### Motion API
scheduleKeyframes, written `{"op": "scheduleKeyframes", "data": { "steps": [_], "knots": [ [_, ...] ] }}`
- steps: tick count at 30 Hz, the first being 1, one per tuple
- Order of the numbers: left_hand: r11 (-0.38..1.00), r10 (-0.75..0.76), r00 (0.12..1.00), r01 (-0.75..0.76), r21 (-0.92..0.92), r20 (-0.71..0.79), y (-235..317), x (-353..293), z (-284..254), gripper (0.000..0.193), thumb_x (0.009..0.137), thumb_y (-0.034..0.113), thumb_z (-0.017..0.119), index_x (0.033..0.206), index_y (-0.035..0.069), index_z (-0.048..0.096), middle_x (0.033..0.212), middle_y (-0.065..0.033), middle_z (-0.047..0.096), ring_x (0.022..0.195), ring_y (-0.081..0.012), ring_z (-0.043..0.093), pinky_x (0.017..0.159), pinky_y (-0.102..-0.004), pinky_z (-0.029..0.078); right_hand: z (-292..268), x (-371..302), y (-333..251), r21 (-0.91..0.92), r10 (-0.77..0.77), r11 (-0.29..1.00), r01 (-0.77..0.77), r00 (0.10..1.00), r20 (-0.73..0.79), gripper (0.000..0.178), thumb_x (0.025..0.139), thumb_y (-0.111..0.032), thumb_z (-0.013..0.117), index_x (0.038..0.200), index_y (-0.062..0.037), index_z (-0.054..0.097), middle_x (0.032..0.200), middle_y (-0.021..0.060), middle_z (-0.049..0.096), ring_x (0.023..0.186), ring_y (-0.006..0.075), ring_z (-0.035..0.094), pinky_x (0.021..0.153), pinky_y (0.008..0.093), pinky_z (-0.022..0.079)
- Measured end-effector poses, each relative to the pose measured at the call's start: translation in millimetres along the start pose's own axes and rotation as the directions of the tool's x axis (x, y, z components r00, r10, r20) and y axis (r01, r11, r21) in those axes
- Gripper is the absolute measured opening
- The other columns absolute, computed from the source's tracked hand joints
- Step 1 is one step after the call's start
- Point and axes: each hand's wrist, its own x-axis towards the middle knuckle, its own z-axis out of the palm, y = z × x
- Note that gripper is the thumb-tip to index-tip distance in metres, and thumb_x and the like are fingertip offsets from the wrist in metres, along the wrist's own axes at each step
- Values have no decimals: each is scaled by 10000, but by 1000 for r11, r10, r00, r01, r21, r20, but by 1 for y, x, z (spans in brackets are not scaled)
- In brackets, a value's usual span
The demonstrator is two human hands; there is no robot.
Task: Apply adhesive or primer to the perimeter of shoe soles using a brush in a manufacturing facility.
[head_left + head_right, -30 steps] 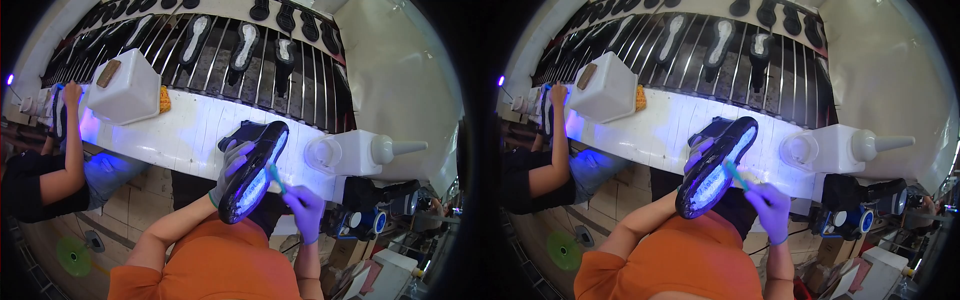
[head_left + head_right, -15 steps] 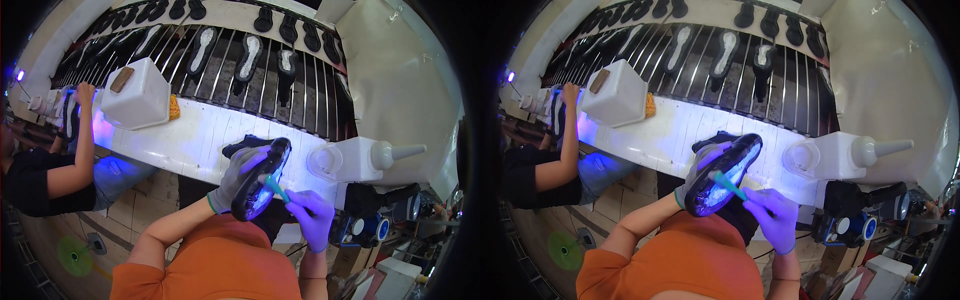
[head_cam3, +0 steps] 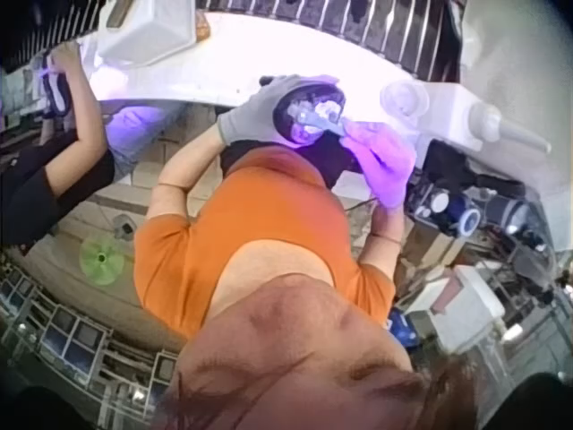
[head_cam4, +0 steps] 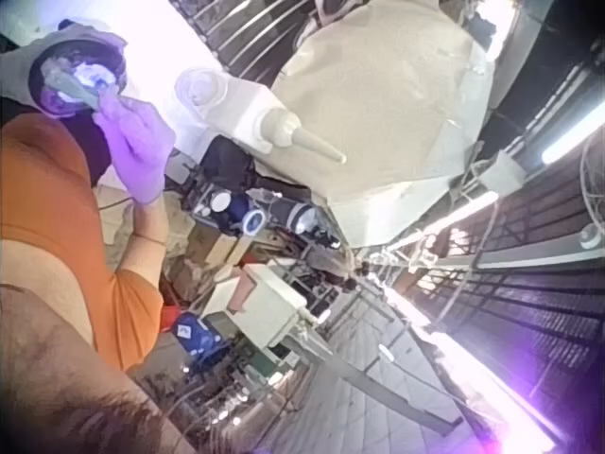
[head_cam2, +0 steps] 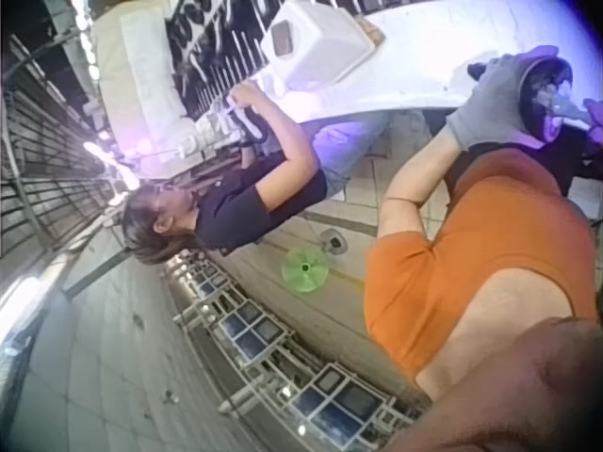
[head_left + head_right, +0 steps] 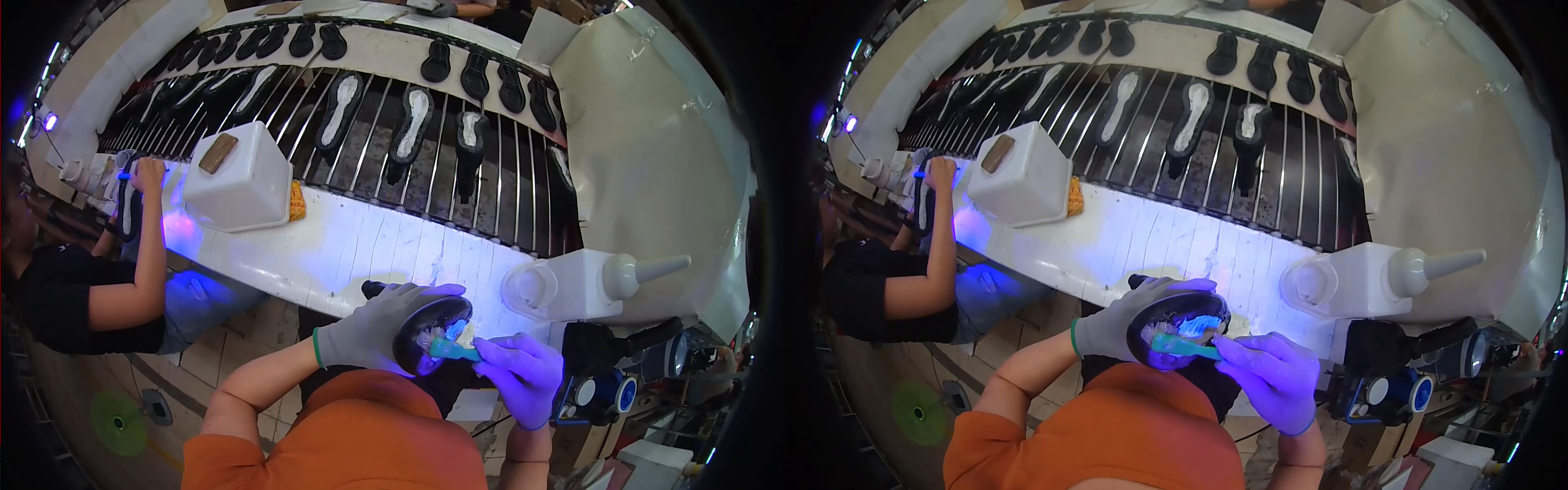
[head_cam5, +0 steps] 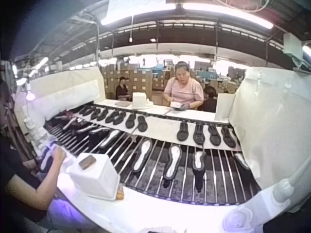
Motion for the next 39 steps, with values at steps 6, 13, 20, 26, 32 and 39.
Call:
{"op": "scheduleKeyframes", "data": {
  "steps": [6, 13, 20, 26, 32, 39],
  "knots": [
    [928, -99, 949, 196, -317, 298, -18, 21, -21, 747, 684, 276, 811, 1311, 58, 468, 1062, -79, 661, 890, -176, 647, 801, -333, 506, -14, 26, -1, -260, -121, 958, 121, 992, 16, 313, 653, -52, 800, 962, -69, 752, 753, 89, 659, 597, 185, 599, 543, 275, 455],
    [960, -96, 835, 221, -170, 542, -49, 54, -37, 534, 643, 290, 872, 1076, 68, 653, 1005, -68, 684, 894, -155, 632, 831, -305, 495, -35, 46, 3, -521, -221, 812, 261, 965, 140, 355, 745, -139, 754, 1096, -171, 714, 839, 14, 673, 617, 165, 587, 522, 295, 461],
    [979, 61, 857, 48, -197, 511, -63, 66, -42, 513, 682, 263, 856, 1103, 40, 663, 995, -51, 694, 855, -114, 629, 808, -261, 500, -47, 44, 10, -275, -111, 947, 166, 972, 205, 281, 761, -111, 750, 1041, -128, 738, 800, 45, 671, 651, 186, 623, 569, 295, 490],
    [965, -76, 839, 197, -172, 538, -63, 69, -40, 514, 685, 219, 855, 1124, 40, 657, 1007, -51, 692, 884, -108, 627, 817, -248, 501, -38, 54, 6, -218, 25, 974, -57, 989, -143, 258, 768, -24, 743, 1023, -58, 731, 784, 103, 667, 676, 199, 643, 604, 289, 491],
    [989, 108, 875, -44, -144, 472, -54, 64, -43, 491, 688, 236, 852, 1096, 29, 674, 990, -74, 704, 884, -133, 644, 834, -287, 508, -47, 52, -18, -397, -64, 904, 155, 970, 233, 271, 734, -115, 776, 1004, -121, 749, 733, 51, 645, 632, 180, 622, 558, 309, 472],
    [966, -144, 792, 244, -90, 593, -33, 66, -45, 588, 636, 272, 887, 1117, 37, 640, 1050, -81, 677, 954, -161, 632, 869, -311, 495, -36, 42, -14, -255, 35, 964, -74, 987, -157, 264, 759, -76, 755, 1021, -114, 746, 750, 55, 653, 617, 178, 621, 547, 296, 464]
  ]
}}
